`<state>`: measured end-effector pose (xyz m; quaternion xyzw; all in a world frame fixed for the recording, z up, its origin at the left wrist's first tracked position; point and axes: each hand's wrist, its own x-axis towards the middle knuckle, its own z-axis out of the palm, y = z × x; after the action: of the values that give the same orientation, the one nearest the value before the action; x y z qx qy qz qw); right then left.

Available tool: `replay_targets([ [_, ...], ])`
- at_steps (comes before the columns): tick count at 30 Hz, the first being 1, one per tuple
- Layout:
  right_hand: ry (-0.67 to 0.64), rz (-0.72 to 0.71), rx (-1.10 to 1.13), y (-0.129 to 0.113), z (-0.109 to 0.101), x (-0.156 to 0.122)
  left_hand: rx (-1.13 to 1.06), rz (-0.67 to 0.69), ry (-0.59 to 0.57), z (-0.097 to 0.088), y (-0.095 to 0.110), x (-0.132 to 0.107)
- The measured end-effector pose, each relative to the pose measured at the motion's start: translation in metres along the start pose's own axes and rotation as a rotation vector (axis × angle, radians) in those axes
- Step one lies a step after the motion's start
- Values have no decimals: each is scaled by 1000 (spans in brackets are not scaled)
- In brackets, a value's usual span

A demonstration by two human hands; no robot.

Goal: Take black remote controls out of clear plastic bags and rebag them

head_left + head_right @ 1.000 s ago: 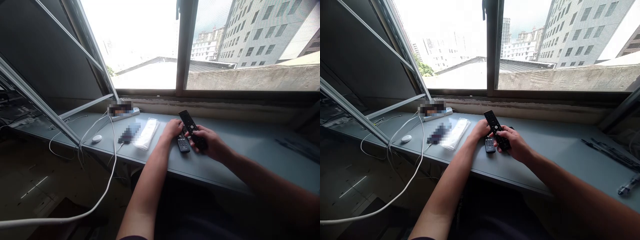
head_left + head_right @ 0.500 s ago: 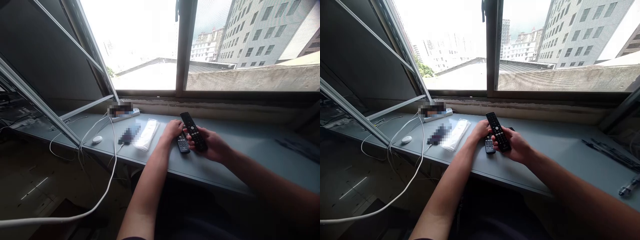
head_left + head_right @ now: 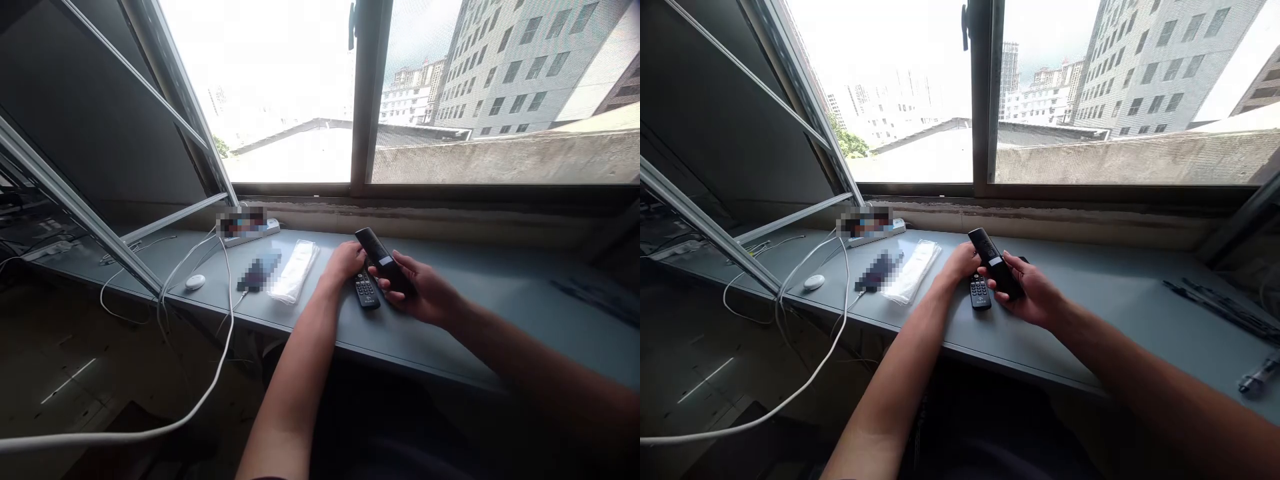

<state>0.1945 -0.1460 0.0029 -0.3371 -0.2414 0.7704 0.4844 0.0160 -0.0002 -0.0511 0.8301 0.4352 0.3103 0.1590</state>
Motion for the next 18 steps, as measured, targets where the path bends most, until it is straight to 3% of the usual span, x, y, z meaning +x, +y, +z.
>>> replay_targets([
  [10,-38,2,-7,3,-1,1,60,-5,-29,-2,3,0],
  [18,-71,-206,-266,7,-10,4,70,11,-41,-2,4,0],
])
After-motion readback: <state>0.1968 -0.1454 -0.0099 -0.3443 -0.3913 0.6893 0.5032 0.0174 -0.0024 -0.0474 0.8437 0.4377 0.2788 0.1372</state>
